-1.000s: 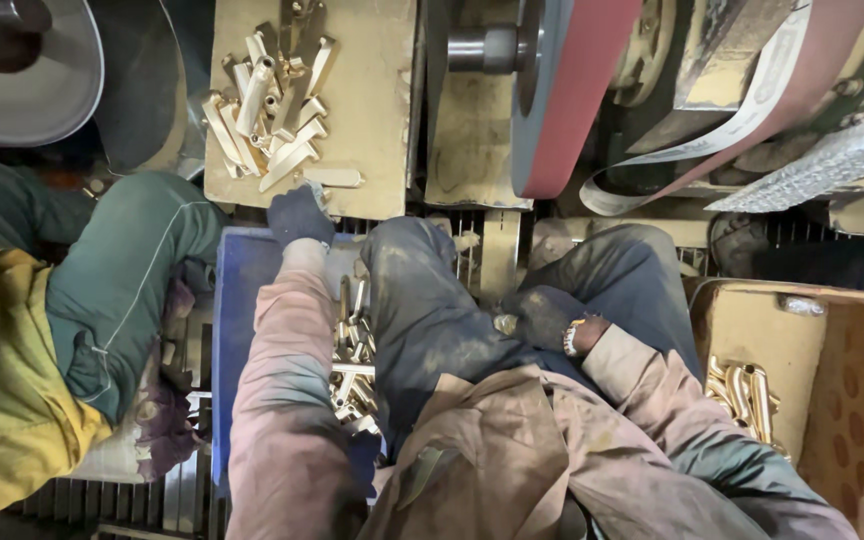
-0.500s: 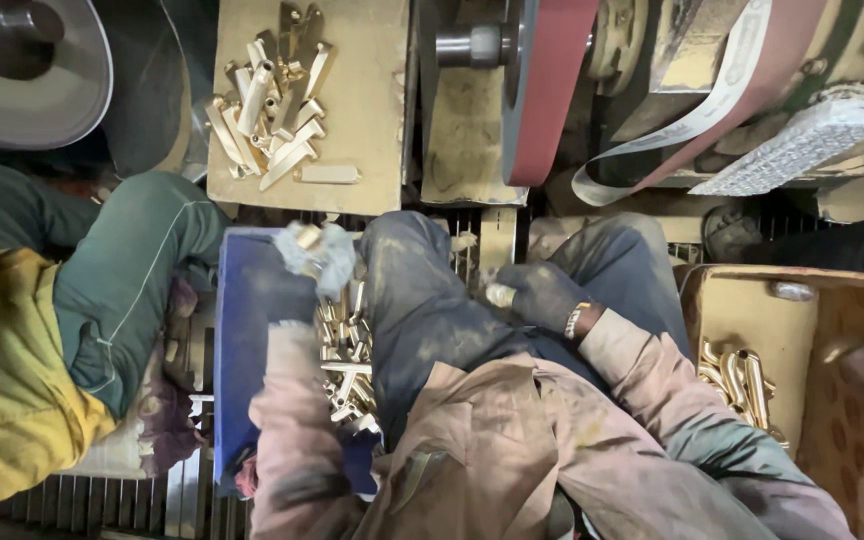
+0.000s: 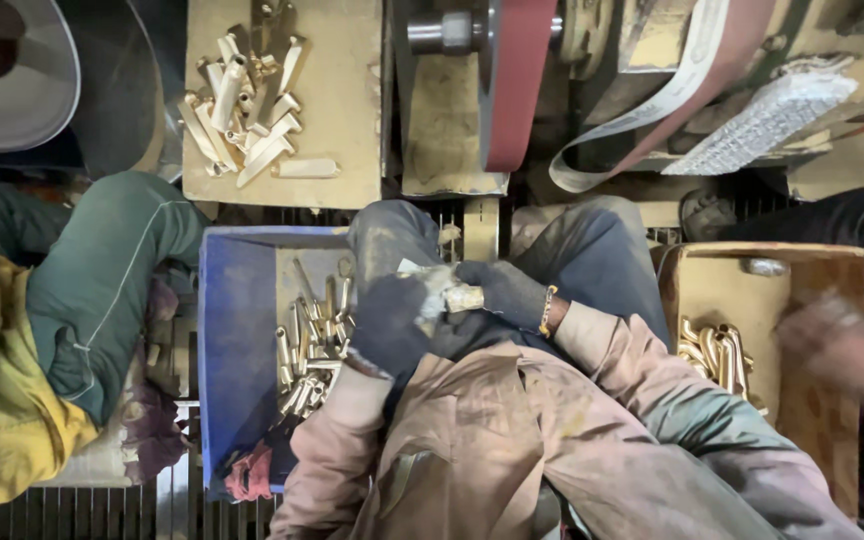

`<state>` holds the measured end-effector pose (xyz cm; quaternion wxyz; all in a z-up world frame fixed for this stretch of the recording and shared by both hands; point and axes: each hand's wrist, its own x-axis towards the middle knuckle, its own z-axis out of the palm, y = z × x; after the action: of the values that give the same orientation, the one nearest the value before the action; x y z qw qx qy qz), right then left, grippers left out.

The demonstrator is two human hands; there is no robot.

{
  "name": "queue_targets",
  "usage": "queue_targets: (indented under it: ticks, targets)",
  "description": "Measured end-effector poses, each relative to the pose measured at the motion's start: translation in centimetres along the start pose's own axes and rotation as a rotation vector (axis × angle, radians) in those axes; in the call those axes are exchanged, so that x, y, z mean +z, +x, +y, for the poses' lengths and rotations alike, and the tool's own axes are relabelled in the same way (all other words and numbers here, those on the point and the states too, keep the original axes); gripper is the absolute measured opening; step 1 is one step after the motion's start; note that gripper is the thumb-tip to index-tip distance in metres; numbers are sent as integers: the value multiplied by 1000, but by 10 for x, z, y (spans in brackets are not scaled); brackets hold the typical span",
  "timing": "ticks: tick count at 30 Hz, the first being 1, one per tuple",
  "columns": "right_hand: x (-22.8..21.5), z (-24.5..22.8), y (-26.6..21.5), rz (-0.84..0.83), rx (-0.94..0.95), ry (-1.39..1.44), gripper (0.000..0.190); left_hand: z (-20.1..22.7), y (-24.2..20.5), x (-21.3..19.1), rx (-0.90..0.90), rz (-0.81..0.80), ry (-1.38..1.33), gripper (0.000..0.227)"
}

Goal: The person sits on the floor and uses a belt sander to polish small brass-colored metal parts. They hold each part with a cloth, press it against the moving belt, and then place the finished pieces into a cardboard box.

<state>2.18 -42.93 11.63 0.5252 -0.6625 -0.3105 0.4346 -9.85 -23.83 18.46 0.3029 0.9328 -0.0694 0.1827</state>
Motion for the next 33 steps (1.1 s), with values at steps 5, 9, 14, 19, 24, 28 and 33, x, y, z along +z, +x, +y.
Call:
queue_targets:
  ticks: [5, 9, 14, 19, 24, 28, 33]
  targets:
    - [-8, 2, -5, 22, 56, 603, 33, -14, -18, -39, -249, 171, -150, 38]
    - [-18, -11, -20, 76, 113, 784, 35, -18, -28, -52, -325, 212, -77, 43]
    - [-31, -27, -49, 244, 146, 844, 33, -42, -47, -61, -373, 322, -69, 31]
    - [-42, -38, -74, 400, -190, -196, 41, -64, -53, -46, -419, 189, 92, 35]
    - [-45, -32, -88, 364, -185, 19, 50, -55, -31, 12, -321, 60, 248, 54]
    - [-46, -24, -88, 389, -282, -191, 52, -59, -19, 11, -143, 102, 211, 46]
    - [-41, -19, -87, 353, -85, 160, 58, -53, -15, 4, -474, 65, -352, 37]
